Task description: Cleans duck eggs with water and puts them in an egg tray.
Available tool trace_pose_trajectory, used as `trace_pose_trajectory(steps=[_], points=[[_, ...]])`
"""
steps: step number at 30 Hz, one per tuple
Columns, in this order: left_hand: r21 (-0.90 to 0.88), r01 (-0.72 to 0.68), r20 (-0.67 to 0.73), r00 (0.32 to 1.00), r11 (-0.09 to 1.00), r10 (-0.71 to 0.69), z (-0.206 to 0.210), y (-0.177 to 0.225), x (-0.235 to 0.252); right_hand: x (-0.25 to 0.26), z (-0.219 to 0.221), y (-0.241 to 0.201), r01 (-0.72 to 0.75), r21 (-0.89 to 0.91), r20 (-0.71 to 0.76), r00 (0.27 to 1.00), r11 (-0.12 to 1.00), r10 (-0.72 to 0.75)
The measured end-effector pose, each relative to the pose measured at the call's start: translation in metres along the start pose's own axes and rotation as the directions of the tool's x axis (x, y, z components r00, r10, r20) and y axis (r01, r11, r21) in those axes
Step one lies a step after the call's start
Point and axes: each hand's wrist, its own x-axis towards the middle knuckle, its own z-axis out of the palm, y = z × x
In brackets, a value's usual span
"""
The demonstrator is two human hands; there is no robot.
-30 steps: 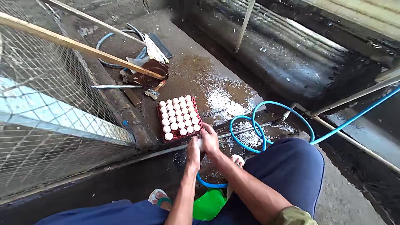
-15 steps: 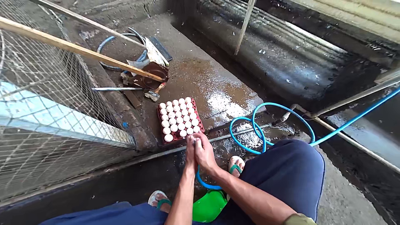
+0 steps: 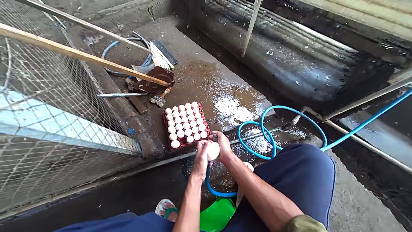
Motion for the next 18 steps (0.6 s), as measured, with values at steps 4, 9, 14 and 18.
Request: trace_pose_trajectory(steps=[4,9,14,18], points=[[-0.041,0.0,-0.135,0.991,0.999,-0.006,0.001,0.002,0.002,-0.033,-0.001,0.001,0.456,-0.492,0.231,0.89,0.741,-0.394],[0.178,0.015,-0.224,0.974,0.984,0.025,0.001,-0.004,0.002,-0.03,0.004,0.011,0.279,-0.517,0.166,0.96,0.809,-0.225],[0.185,0.073,-0.15,0.988,0.98,-0.046,-0.007,0.005,-0.001,-0.032,0.004,0.009,0.334,-0.517,0.25,0.94,0.788,-0.234],[0.057,0.106,0.014,0.994,0.993,-0.107,-0.011,0.001,0.002,0.004,0.002,0.001,-0.186,-0.122,0.164,0.965,0.975,0.205]])
